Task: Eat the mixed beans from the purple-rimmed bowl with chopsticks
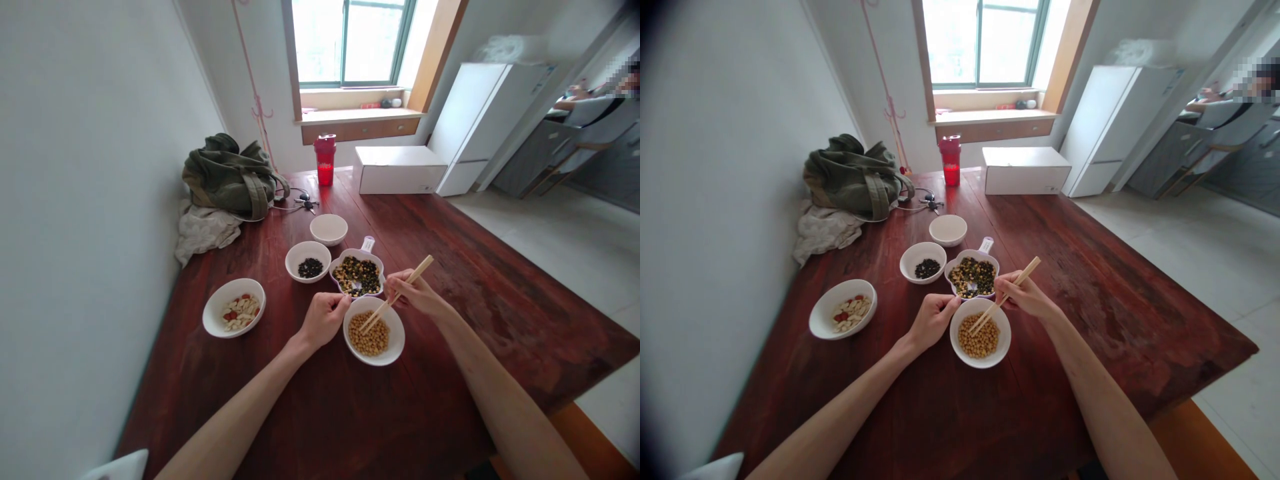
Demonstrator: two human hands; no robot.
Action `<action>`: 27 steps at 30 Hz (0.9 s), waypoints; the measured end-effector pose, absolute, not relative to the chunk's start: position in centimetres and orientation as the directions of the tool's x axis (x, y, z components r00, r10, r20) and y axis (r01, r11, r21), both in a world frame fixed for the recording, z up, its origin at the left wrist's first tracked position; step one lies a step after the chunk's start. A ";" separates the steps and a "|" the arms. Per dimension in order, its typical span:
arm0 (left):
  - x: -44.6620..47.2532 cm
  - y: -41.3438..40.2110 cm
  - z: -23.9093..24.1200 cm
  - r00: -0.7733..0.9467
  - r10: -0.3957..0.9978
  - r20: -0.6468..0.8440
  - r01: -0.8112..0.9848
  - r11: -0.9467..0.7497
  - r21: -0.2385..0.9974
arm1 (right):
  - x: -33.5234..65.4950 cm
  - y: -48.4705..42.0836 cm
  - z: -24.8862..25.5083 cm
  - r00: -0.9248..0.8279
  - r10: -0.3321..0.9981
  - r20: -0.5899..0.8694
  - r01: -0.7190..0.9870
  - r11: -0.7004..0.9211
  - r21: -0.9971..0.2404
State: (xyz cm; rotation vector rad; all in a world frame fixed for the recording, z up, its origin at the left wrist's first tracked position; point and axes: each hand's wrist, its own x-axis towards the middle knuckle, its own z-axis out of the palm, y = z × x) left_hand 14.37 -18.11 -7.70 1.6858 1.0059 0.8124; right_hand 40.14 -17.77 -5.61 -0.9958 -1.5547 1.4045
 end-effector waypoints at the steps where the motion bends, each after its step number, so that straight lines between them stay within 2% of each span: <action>1: 14.4 -18.1 -7.6 0.435 0.898 0.060 0.248 -0.184 0.951 | 40.1 -17.7 -5.7 -0.373 0.926 0.051 0.041 0.072 -0.997; 27: 14.3 -18.2 -7.3 0.448 0.892 0.066 0.244 -0.193 0.950 | 39.3 -17.3 -7.1 -0.293 0.950 0.107 -0.065 0.092 -0.994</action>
